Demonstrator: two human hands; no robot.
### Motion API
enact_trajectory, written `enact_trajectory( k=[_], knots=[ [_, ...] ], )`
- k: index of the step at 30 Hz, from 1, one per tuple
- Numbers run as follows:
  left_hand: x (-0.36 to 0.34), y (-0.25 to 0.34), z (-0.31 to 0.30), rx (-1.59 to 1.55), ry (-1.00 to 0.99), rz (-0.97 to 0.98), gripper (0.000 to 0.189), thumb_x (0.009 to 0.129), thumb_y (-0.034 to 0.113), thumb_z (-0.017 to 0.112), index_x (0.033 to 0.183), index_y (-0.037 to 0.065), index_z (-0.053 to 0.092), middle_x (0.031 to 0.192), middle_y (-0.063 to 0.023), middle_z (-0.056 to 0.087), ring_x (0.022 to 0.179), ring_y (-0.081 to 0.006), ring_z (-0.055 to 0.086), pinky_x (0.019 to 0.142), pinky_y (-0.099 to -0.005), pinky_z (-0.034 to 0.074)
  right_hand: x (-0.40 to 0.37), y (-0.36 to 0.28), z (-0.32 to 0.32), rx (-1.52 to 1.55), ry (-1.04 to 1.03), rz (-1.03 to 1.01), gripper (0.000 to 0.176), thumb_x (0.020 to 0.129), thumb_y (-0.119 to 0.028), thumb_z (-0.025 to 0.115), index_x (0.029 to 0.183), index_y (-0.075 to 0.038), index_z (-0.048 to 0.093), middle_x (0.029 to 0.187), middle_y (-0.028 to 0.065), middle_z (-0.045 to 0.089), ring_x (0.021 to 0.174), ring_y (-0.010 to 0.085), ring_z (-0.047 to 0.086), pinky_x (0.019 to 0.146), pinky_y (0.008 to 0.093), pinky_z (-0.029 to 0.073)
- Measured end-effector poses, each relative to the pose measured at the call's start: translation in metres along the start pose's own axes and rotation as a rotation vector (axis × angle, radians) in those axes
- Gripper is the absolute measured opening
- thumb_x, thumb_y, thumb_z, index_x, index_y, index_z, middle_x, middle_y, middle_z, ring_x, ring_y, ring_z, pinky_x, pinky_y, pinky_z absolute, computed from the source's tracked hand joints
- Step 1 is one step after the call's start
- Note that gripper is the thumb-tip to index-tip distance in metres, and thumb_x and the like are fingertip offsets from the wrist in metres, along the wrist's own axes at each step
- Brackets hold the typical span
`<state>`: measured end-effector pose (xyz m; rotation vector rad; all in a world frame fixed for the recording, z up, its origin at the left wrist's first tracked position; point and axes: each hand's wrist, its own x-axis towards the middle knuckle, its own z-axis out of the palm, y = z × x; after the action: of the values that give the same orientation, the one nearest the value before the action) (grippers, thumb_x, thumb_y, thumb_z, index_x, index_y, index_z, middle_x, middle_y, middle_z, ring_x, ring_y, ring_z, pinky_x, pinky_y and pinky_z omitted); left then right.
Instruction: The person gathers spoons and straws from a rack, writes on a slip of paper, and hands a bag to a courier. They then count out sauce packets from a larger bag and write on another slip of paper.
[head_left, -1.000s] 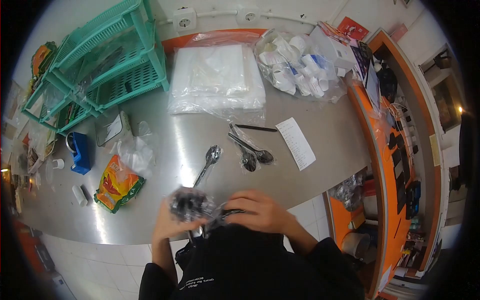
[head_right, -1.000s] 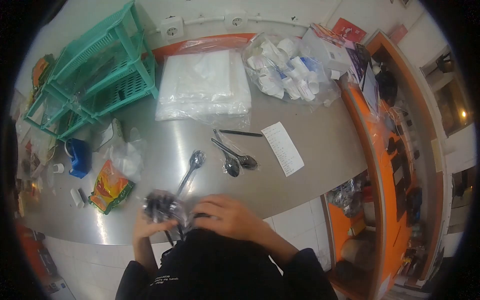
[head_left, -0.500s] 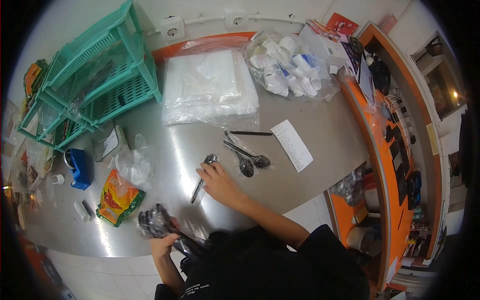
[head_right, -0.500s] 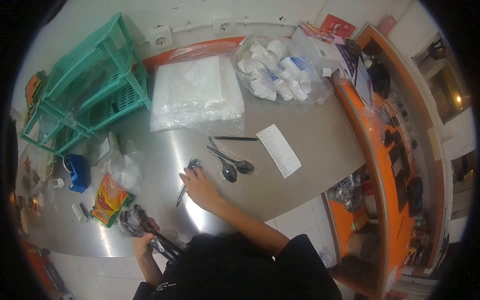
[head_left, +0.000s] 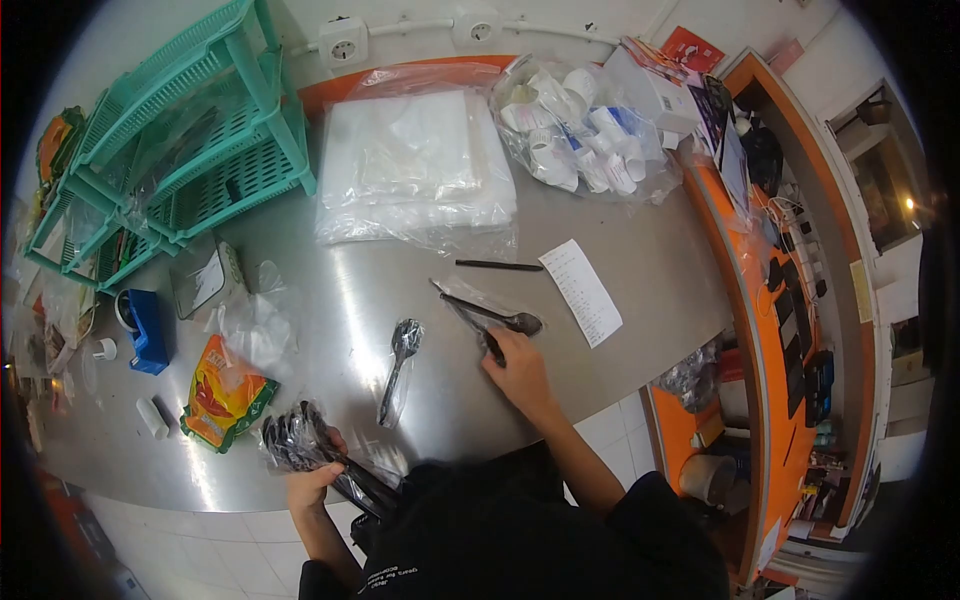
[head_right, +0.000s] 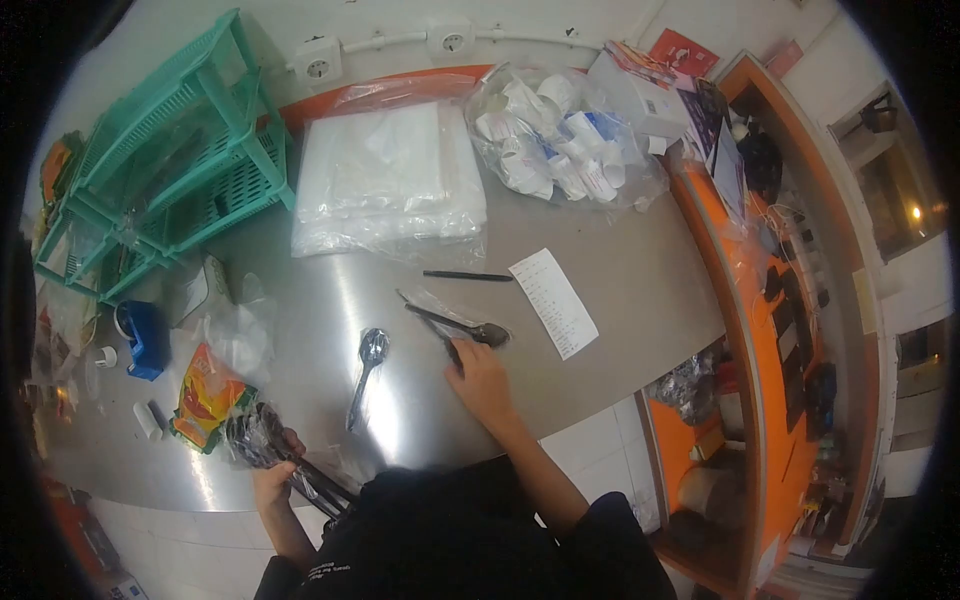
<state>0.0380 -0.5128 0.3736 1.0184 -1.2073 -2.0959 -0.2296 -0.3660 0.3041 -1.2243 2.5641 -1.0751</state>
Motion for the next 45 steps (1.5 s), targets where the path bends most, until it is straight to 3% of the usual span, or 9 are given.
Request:
enact_trajectory(
  k=[5, 11, 14, 24, 29, 35, 38, 40, 45],
  knots=[
    [0.002, 0.002, 0.0, -0.014, -0.016, -0.01, 0.061, 0.046, 0.011, 0.077, 0.1, 0.002, 0.049, 0.085, -0.0072, 0.055, 0.077, -0.0181, 0.054, 0.067, -0.0281, 0.044, 0.0, 0.0, -0.015, 0.259, -0.161, 0.072, 0.024, 0.067, -0.012, 0.065, 0.088, -0.001, 0.059, 0.096, 0.0129, 0.055, 0.086, 0.0256, 0.051, 0.072, 0.0316, 0.043],
    [0.0, 0.002, -0.002, -0.008, -0.005, -0.003, 0.061, 0.047, 0.01, 0.077, 0.1, 0.002, 0.049, 0.084, -0.0067, 0.055, 0.077, -0.0177, 0.054, 0.067, -0.0282, 0.043, 0.023, -0.005, -0.04, -0.337, 0.218, -0.04, 0.019, 0.067, -0.011, 0.063, 0.083, -0.001, 0.058, 0.089, 0.0113, 0.055, 0.086, 0.0242, 0.051, 0.072, 0.0336, 0.041],
    [0.0, 0.003, 0.0, -0.009, -0.018, -0.002, 0.061, 0.047, 0.011, 0.076, 0.101, 0.003, 0.048, 0.084, -0.0065, 0.054, 0.077, -0.0175, 0.053, 0.068, -0.0282, 0.043, 0.02, 0.02, -0.041, 0.012, -0.041, 0.129, 0.014, 0.065, -0.007, 0.063, 0.078, -0.002, 0.058, 0.089, 0.0087, 0.055, 0.086, 0.0245, 0.051, 0.079, 0.0368, 0.036],
    [0.0, 0.002, -0.003, -0.024, -0.015, 0.021, 0.062, 0.049, 0.009, 0.075, 0.104, 0.002, 0.048, 0.088, -0.0079, 0.055, 0.079, -0.0192, 0.054, 0.068, -0.0293, 0.044, 0.023, -0.007, -0.077, 0.015, 0.1, -0.287, 0.024, 0.054, 0.01, 0.053, 0.071, -0.005, 0.058, 0.081, 0.0068, 0.057, 0.08, 0.0199, 0.054, 0.074, 0.0305, 0.039],
    [-0.001, -0.001, -0.007, -0.013, -0.002, 0.039, 0.062, 0.05, 0.007, 0.075, 0.105, 0.001, 0.048, 0.089, -0.0086, 0.056, 0.079, -0.0197, 0.055, 0.069, -0.0301, 0.045, 0.03, 0.007, -0.091, 0.353, -0.454, -0.05, 0.021, 0.061, 0.01, 0.049, 0.075, -0.004, 0.058, 0.078, 0.0073, 0.053, 0.072, 0.0209, 0.051, 0.067, 0.0269, 0.038],
    [0.016, -0.013, -0.012, 0.039, -0.067, -0.11, 0.066, 0.054, 0.017, 0.074, 0.11, -0.002, 0.045, 0.097, -0.0126, 0.057, 0.086, -0.0217, 0.057, 0.077, -0.0323, 0.045, 0.042, -0.042, -0.086, 0.577, -0.449, -0.028, 0.005, 0.078, 0.003, 0.049, 0.079, -0.001, 0.051, 0.077, 0.0055, 0.054, 0.069, 0.0138, 0.05, 0.065, 0.0229, 0.039],
    [0.03, -0.014, 0.01, -0.016, -0.201, -0.101, 0.068, 0.056, 0.015, 0.074, 0.115, -0.001, 0.043, 0.103, -0.0155, 0.056, 0.089, -0.0237, 0.056, 0.081, -0.0351, 0.043, 0.035, -0.081, -0.054, 1.207, -0.627, 0.281, 0.009, 0.079, 0.0, 0.051, 0.087, -0.002, 0.049, 0.092, 0.0066, 0.053, 0.083, 0.0126, 0.05, 0.07, 0.0242, 0.04],
    [0.034, -0.018, 0.021, -0.076, -0.225, -0.056, 0.064, 0.059, 0.0, 0.071, 0.116, 0.001, 0.042, 0.108, -0.0119, 0.054, 0.095, -0.0208, 0.053, 0.082, -0.0316, 0.044, 0.024, -0.117, -0.039, 0.918, -0.549, -0.11, 0.031, 0.081, -0.001, 0.049, 0.11, -0.004, 0.041, 0.106, 0.0085, 0.045, 0.092, 0.0136, 0.051, 0.074, 0.0214, 0.041],
    [0.024, -0.029, 0.039, -0.274, -0.22, 0.004, 0.07, 0.058, -0.004, 0.07, 0.12, 0.002, 0.039, 0.114, -0.0088, 0.048, 0.104, -0.0196, 0.047, 0.088, -0.031, 0.04, -0.008, -0.144, 0.01, 0.604, -0.226, -0.322, 0.044, 0.083, -0.008, 0.045, 0.124, -0.005, 0.031, 0.128, 0.0166, 0.027, 0.118, 0.0301, 0.028, 0.094, 0.0393, 0.023]
  ],
)
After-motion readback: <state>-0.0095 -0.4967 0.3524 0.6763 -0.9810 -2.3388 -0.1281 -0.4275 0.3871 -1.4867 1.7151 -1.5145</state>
